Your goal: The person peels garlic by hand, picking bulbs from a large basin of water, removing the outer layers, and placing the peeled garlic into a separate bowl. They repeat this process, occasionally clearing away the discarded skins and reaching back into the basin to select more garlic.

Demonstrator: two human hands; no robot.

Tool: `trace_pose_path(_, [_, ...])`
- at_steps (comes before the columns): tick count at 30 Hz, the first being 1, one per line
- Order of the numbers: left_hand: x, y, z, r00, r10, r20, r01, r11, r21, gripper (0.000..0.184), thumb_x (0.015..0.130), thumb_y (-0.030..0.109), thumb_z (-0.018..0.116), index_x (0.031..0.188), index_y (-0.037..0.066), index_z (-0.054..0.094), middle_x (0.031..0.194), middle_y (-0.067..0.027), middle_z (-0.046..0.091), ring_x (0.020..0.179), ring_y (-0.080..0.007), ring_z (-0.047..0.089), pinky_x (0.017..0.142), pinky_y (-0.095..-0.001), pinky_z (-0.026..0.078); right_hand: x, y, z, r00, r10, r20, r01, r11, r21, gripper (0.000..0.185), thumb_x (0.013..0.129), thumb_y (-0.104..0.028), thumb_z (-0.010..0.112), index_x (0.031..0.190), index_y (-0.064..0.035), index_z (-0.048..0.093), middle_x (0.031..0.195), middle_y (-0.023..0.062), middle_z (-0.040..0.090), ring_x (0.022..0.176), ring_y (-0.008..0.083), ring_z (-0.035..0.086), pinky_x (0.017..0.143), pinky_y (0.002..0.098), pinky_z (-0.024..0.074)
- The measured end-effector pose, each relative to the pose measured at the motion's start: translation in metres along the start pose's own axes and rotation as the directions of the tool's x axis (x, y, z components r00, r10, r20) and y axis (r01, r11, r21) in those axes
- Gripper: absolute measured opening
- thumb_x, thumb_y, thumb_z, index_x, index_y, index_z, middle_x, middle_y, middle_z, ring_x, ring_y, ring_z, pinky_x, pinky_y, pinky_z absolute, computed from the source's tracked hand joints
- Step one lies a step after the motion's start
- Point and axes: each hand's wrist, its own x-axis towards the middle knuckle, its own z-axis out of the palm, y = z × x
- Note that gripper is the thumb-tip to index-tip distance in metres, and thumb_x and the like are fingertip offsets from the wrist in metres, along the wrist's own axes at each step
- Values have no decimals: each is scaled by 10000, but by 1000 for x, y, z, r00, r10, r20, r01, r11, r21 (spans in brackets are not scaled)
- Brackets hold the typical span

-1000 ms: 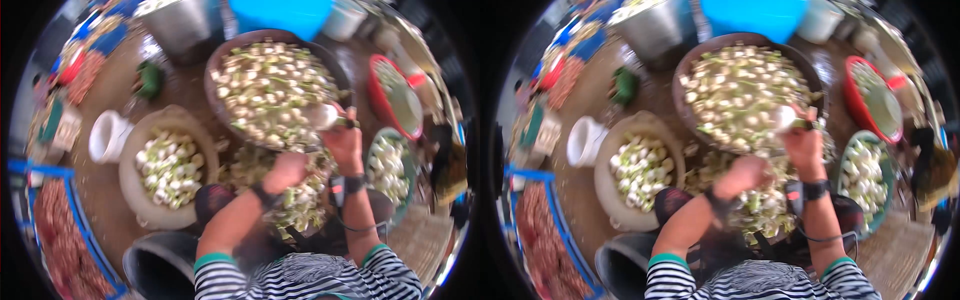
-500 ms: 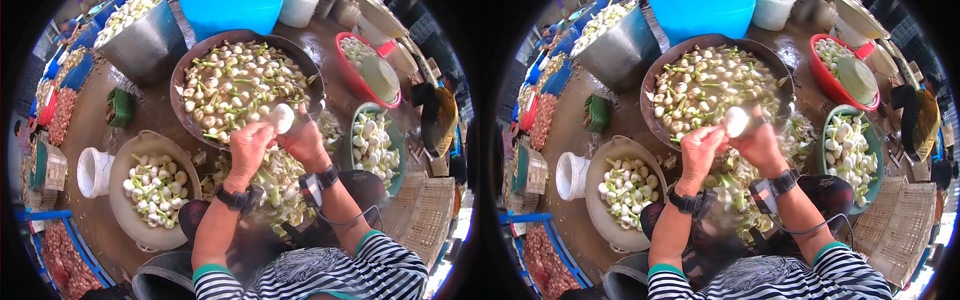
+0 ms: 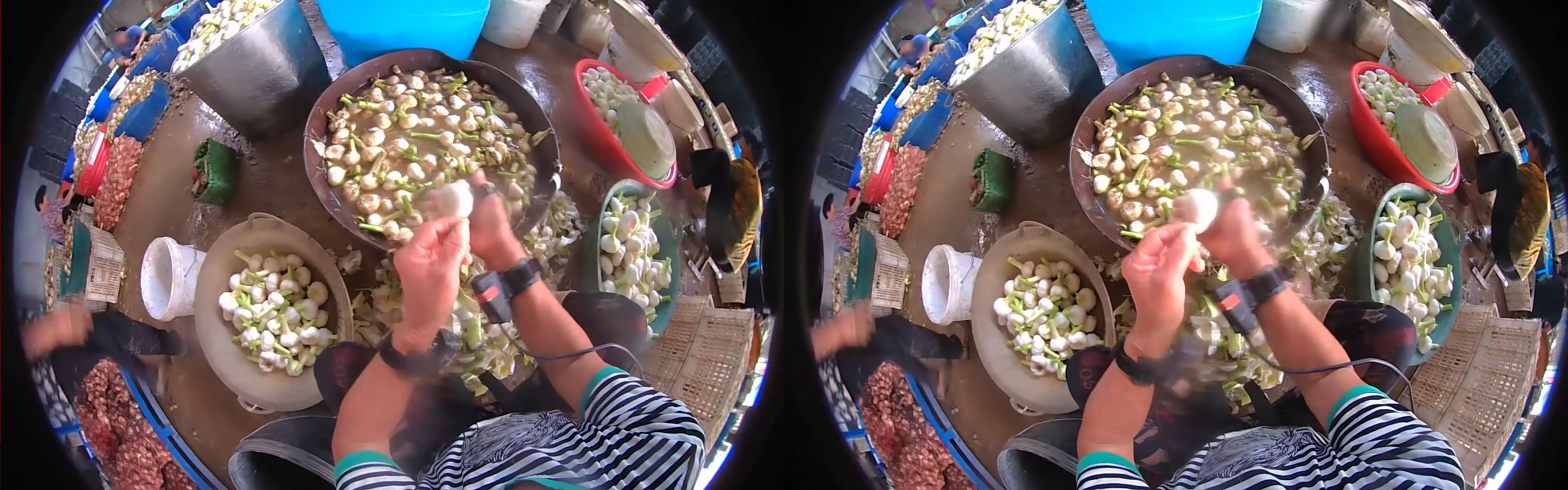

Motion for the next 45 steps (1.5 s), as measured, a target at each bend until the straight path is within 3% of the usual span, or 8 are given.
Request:
trace_pose_path(5, [-7, 9, -7, 978, 186, 92, -194, 978, 81, 142, 867, 7, 562, 978, -70, 607, 744, -24, 575, 658, -70, 522, 613, -214, 448, 32, 77, 16, 725, 325, 607, 199, 745, -637, 320, 829, -43, 556, 1141, 19, 518, 1052, 113, 603, 1013, 199, 566, 885, 312, 462])
trace_pose_path(18, [22, 3, -28, 892, -450, 24, 445, 887, 121, 235, 876, 19, 524, 1103, -33, 558, 1060, -68, 579, 981, -121, 555, 846, -242, 441, 262, -94, -46, 931, -217, 292, 78, -666, -742, 214, 787, -232, 606, 909, -59, 638, 833, 137, 628, 726, 308, 613, 656, 401, 501])
trace_pose_path(26, [34, -7, -42, 881, -440, 172, 379, 876, 300, 231, 866, 100, 593, 1068, -13, 581, 1081, -77, 568, 933, -131, 564, 813, -263, 458, 367, -77, -73, 925, -341, 169, -32, -513, -858, 211, 756, -204, 590, 838, -13, 627, 897, 202, 623, 873, 345, 600, 757, 396, 486])
trace_pose_path(30, [34, -9, -44, 870, -466, 158, 423, 872, 246, 245, 883, 84, 563, 1106, -17, 551, 1078, -66, 561, 953, -115, 549, 818, -251, 452, 326, -95, -72, 988, -122, -93, -48, 334, -941, 179, 804, -136, 559, 917, -34, 653, 866, 118, 650, 797, 233, 639, 681, 320, 511])
trace_pose_path(32, [33, -10, -43, 840, -526, 137, 509, 849, 141, 286, 901, 71, 531, 1173, -13, 508, 1094, -67, 544, 976, -108, 537, 839, -240, 437, 252, -98, -32, 772, -55, 633, 533, -485, -693, 169, 869, -163, 540, 828, -7, 592, 883, 7, 637, 706, 132, 581, 591, 293, 457])
trace_pose_path(36, [50, 3, -29, 906, -405, -126, 404, 914, -32, 601, 867, 98, 566, 1365, -4, 247, 1320, -169, 347, 1036, -217, 551, 779, -292, 493, 148, -67, 23, 766, 81, 638, 440, 657, -612, 519, 929, -429, 447, 1190, 9, 544, 1144, 96, 592, 978, 134, 566, 858, 274, 459])
trace_pose_path(40, [64, -3, -29, 971, -103, -215, 125, 988, 89, 769, 827, 59, 608, 1415, 18, 112, 1376, -191, 266, 1012, -203, 536, 756, -291, 504, 61, -40, 65, 767, 34, 641, 595, 338, -729, 513, 920, -422, 481, 1180, 16, 547, 1153, 99, 573, 1072, 175, 516, 954, 317, 388])
trace_pose_path(45, [71, -9, -34, 991, 28, -131, -25, 999, 26, 631, 759, -3, 677, 1286, -13, 330, 1155, -113, 496, 968, -167, 550, 730, -260, 509, 10, -20, 72, 946, -24, 323, 248, 693, -677, 393, 927, -304, 513, 1170, 6, 525, 1089, 84, 573, 997, 148, 541, 860, 295, 448])
